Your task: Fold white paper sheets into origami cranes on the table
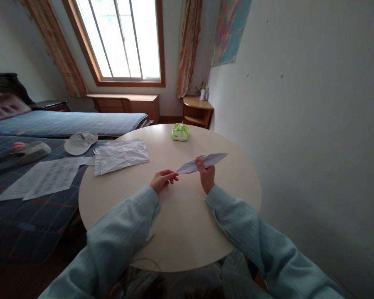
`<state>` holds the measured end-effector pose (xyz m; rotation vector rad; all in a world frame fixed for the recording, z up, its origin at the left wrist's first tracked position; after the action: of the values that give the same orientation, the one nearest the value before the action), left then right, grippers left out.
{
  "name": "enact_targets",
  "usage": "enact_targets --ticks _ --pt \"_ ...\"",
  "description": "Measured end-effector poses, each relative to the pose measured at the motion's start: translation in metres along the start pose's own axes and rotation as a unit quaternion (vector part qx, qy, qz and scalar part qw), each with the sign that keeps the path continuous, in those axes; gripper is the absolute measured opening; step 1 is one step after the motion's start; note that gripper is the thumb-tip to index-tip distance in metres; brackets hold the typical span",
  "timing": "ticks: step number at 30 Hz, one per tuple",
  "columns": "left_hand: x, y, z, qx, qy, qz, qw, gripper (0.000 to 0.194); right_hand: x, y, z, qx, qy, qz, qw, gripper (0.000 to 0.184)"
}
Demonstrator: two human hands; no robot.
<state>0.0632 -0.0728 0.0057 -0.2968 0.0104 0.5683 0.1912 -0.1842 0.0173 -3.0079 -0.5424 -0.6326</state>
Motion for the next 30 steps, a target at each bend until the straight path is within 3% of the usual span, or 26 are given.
enact_targets --ticks 30 --pt "0.0003 0.0003 -0.0027 0.020 -0.007 -0.004 1.000 0.032 0.0013 0.0003 0.0005 0.008 0.005 0.001 1.000 0.024"
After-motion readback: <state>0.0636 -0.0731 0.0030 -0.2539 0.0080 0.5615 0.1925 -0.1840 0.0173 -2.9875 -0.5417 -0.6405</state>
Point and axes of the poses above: each hand's wrist, its own x-axis towards the middle knuckle, its own y-axis out of the back of the hand, z = x × y, the point moved 2 cm from there along x, towards the middle knuckle, and after that the axes turned 13 degrees about -x, right-handed, at the moved point
